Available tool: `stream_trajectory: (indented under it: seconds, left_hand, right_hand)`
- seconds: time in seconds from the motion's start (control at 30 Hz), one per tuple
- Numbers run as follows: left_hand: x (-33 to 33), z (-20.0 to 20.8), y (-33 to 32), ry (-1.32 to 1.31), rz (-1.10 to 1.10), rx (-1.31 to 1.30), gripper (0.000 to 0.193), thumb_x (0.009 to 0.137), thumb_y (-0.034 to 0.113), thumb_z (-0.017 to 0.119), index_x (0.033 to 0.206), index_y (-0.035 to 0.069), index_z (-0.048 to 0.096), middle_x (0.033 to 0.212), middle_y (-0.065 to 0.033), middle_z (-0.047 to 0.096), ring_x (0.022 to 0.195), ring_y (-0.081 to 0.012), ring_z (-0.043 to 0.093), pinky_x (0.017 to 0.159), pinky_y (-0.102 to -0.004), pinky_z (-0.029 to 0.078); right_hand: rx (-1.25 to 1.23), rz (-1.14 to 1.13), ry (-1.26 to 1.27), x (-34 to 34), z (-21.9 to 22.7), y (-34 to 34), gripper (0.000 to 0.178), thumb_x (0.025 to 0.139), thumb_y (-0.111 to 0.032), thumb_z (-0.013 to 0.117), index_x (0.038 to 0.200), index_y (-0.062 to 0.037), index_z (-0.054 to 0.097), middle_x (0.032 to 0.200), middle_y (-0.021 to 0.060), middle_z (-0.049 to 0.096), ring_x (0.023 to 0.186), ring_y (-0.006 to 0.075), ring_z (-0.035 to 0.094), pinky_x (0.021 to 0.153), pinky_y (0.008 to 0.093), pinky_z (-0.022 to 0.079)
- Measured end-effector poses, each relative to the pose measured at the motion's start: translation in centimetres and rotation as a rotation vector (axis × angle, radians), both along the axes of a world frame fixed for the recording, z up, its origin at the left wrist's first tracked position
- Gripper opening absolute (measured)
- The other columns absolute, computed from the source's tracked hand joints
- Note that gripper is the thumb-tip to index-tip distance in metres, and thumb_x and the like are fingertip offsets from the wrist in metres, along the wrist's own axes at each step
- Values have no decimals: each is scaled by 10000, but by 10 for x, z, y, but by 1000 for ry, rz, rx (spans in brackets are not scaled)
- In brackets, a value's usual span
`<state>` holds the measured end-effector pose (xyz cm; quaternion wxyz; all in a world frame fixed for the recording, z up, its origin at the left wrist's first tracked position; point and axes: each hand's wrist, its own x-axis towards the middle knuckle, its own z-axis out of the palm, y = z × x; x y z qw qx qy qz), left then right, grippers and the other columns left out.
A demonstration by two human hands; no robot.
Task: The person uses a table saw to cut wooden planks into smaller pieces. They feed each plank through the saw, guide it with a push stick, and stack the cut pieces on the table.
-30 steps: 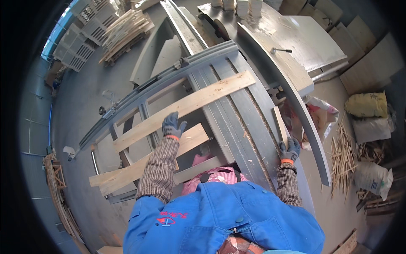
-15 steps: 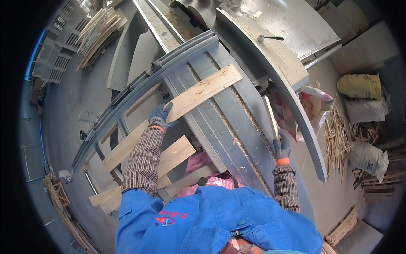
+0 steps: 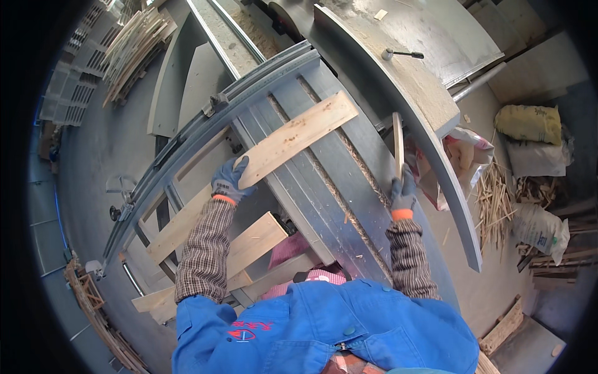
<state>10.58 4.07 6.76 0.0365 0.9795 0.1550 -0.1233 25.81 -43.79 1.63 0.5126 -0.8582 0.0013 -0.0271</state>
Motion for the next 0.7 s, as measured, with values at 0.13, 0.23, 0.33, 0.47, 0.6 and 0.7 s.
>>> stream_trajectory:
  seconds: [0.13,0.23,0.33,0.47,0.6,0.7]
  left_hand:
    - [42,9,11,-69,9,-86,1033,630,556,835,1525,297,389,1475,-143,422,1338,-355,442,1106,-471,390]
    - [93,19,15,48,55,-12,1024,696,585,800,1561,339,311,1553,-135,336,1405,-349,362,1160,-466,338]
    - [132,28,15,153,68,-7,1018,731,608,779,1574,364,264,1588,-139,288,1430,-351,327,1190,-455,304]
    - [161,31,11,212,38,28,1042,735,621,773,1583,378,218,1584,-151,284,1433,-365,318,1187,-459,308]
    - [161,33,11,209,10,59,983,733,599,775,1556,349,297,1573,-130,294,1440,-331,307,1172,-475,307]
    - [164,34,6,97,-152,193,835,719,542,792,1440,273,468,1581,-83,293,1450,-276,286,1156,-450,278]
  right_hand:
    - [-147,110,-31,-9,7,-12,502,957,-135,590,1447,-76,497,1371,208,580,1243,321,576,1070,385,430]
    - [-80,123,27,-5,10,0,490,952,-144,602,1427,-60,519,1379,205,573,1270,318,556,1095,380,407]
    - [-9,162,-46,0,11,17,477,950,-133,608,1409,-29,531,1390,184,566,1283,293,538,1100,368,393]
    - [19,189,3,10,17,27,457,953,-100,607,1396,-16,536,1381,152,575,1321,252,498,1120,350,357]
    - [120,205,4,27,25,41,446,980,-116,548,1422,-72,502,1167,130,605,1002,228,605,896,341,497]
    - [507,147,494,42,40,55,479,1003,-166,504,1473,-111,429,1013,92,573,734,160,582,668,292,523]
